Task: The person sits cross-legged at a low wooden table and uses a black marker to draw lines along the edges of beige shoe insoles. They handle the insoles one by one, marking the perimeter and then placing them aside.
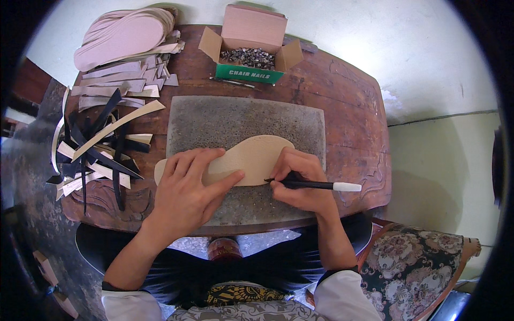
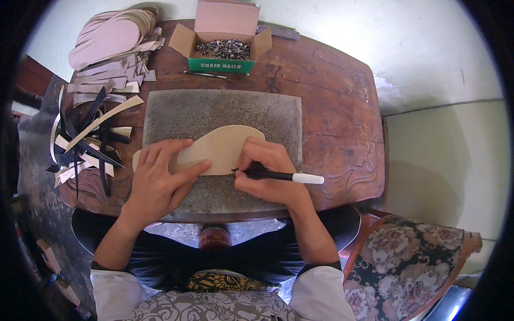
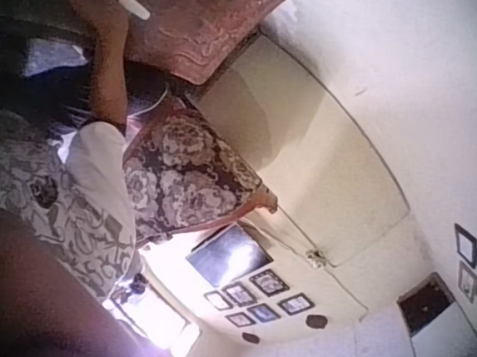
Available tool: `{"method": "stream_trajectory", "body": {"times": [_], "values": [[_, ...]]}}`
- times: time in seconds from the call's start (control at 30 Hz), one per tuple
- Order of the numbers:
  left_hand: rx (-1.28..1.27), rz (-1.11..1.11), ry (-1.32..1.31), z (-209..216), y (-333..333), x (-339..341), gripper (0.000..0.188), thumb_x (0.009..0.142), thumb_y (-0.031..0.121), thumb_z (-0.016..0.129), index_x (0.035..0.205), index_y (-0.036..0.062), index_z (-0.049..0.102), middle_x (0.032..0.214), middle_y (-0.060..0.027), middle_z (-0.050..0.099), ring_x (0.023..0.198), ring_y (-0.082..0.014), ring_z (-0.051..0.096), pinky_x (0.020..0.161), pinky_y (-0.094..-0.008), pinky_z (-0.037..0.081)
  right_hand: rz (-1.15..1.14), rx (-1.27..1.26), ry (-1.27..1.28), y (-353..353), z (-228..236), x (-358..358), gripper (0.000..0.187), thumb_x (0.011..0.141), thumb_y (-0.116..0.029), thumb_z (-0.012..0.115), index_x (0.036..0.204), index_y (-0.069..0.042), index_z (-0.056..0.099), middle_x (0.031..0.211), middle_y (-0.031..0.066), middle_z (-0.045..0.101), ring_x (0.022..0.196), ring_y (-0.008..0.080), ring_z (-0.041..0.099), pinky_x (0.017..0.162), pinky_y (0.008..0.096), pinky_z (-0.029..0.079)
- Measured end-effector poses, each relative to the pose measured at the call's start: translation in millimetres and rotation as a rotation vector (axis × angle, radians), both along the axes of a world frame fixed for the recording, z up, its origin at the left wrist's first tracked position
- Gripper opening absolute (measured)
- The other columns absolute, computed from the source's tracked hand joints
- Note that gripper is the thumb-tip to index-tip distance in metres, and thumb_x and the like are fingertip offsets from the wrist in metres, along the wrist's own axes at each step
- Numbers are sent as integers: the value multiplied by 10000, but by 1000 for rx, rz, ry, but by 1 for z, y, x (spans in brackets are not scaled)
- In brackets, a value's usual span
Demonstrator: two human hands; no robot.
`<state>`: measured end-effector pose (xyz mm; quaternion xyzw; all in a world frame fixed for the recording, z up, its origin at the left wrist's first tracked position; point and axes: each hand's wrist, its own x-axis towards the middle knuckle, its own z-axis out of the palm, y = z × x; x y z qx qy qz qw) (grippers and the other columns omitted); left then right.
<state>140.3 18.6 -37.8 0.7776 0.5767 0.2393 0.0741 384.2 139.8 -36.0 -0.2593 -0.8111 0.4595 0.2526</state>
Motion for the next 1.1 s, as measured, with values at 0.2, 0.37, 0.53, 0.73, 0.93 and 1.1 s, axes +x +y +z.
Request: {"method": "stream_trajectory", "body": {"times": [0.2,0.37,0.53,0.73,0.93,1.1], "values": [[0,0,-2,1,0,0,480,792,177,758,1257,295,753,1335,-98,605,1216,-317,567,1028,-457,421,-2,-15,-5,0,-1,0,197,682,49,745,742,-21,571,789,82,639,742,191,650,666,301,494],[17,-2,6,1,0,0,444,801,187,764,1235,284,750,1333,-91,607,1214,-301,570,1018,-450,427,6,12,-7,1,-1,0,201,681,44,746,745,-23,567,790,84,639,744,198,653,673,305,498],[29,0,15,1,0,-1,433,800,192,768,1223,282,749,1335,-80,606,1211,-289,570,1014,-443,430,0,17,27,1,1,-1,203,684,32,751,745,-29,568,791,84,640,743,204,654,677,308,500],[6,4,-11,-3,-1,-1,457,815,185,751,1258,297,749,1341,-88,607,1223,-307,568,1030,-452,417,-2,-2,-22,-6,2,-4,200,687,35,756,744,-26,574,798,86,652,744,208,659,678,310,503],[2,0,-8,-1,-1,0,457,813,186,758,1257,296,751,1348,-88,605,1228,-307,563,1033,-449,414,-5,-22,-9,-7,0,-4,204,689,46,760,748,-21,575,806,95,662,751,207,673,682,307,508],[28,5,0,-1,0,0,446,789,190,771,1226,280,747,1337,-80,603,1224,-289,566,1027,-446,422,3,-14,1,-6,-2,-4,204,698,48,760,753,-18,576,806,100,660,754,204,675,681,302,510]]}}
